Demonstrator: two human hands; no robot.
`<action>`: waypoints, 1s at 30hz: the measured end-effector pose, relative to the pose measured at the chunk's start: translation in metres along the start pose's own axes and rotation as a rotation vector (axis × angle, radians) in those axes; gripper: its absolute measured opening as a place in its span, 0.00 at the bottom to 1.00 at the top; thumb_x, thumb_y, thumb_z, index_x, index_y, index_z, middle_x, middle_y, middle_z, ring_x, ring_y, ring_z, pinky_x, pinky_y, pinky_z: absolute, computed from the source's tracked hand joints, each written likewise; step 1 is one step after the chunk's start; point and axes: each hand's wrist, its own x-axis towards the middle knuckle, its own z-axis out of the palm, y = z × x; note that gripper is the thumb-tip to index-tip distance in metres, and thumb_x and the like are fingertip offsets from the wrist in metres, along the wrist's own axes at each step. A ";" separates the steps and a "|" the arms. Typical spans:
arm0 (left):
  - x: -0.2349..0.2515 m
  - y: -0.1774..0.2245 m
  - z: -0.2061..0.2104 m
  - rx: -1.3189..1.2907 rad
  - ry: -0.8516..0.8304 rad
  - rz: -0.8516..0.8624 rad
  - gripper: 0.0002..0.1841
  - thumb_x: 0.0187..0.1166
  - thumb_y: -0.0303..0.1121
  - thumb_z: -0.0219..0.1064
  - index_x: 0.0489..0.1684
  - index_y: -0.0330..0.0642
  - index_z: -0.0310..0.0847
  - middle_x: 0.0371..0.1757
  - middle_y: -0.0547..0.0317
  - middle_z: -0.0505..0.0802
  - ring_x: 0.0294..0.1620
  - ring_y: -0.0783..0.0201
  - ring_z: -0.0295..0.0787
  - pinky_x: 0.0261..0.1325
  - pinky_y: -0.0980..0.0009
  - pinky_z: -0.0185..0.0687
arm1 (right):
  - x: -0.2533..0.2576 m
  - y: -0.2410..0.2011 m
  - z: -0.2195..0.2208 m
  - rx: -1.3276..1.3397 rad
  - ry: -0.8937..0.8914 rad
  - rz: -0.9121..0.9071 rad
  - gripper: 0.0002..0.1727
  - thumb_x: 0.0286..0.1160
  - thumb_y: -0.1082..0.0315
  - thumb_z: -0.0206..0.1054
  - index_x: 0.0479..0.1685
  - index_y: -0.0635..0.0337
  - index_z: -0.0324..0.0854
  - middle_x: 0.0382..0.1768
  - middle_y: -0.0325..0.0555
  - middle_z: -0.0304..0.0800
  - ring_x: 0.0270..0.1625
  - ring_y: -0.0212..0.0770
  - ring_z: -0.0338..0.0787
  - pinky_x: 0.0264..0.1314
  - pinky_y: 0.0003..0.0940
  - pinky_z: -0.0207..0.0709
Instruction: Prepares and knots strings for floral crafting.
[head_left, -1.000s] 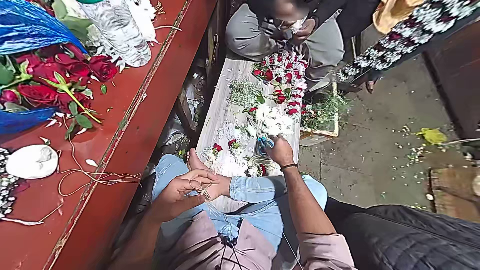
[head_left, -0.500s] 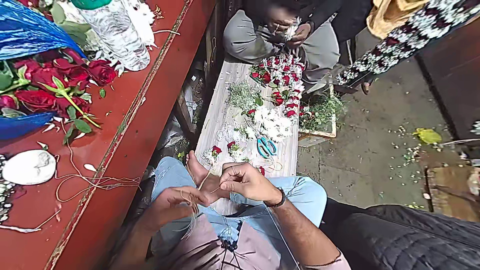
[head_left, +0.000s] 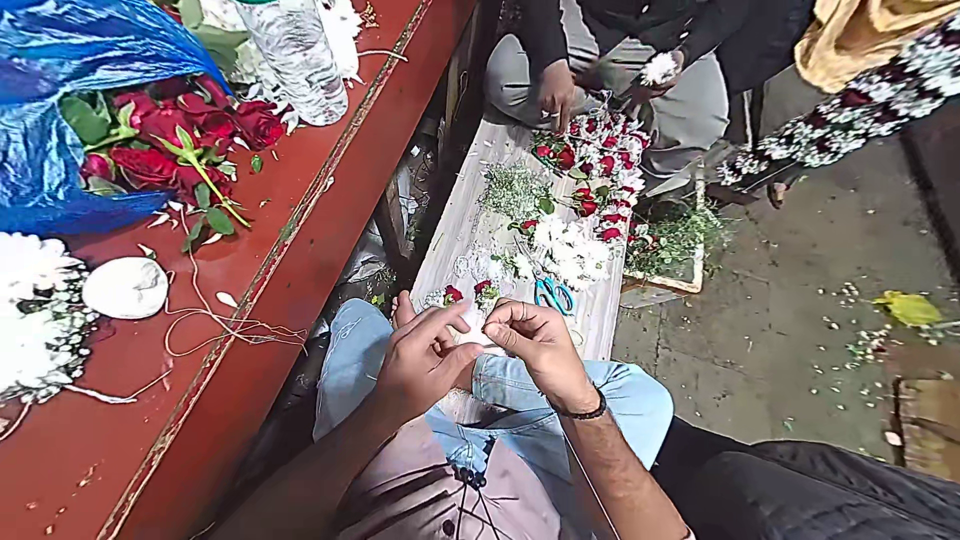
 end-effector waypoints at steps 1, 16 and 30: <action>0.003 -0.001 0.001 0.026 0.006 0.044 0.14 0.79 0.39 0.73 0.53 0.39 0.93 0.40 0.64 0.95 0.35 0.75 0.87 0.45 0.72 0.86 | -0.002 0.001 0.002 -0.013 0.007 0.007 0.05 0.78 0.71 0.70 0.36 0.62 0.88 0.32 0.38 0.87 0.32 0.28 0.82 0.35 0.25 0.78; -0.007 0.000 -0.009 -0.601 -0.050 -0.282 0.02 0.70 0.17 0.71 0.35 0.29 0.86 0.45 0.38 0.95 0.42 0.50 0.97 0.47 0.58 0.96 | -0.035 -0.173 0.077 -0.323 -0.086 0.266 0.13 0.66 0.78 0.71 0.40 0.86 0.81 0.35 0.61 0.91 0.40 0.39 0.92 0.50 0.24 0.83; -0.012 0.002 -0.014 -0.639 -0.102 -0.313 0.03 0.76 0.23 0.66 0.36 0.33 0.85 0.44 0.46 0.95 0.44 0.58 0.93 0.52 0.60 0.91 | -0.036 0.003 0.034 -0.874 0.182 -0.426 0.10 0.78 0.63 0.71 0.48 0.51 0.98 0.20 0.36 0.84 0.26 0.31 0.77 0.32 0.29 0.68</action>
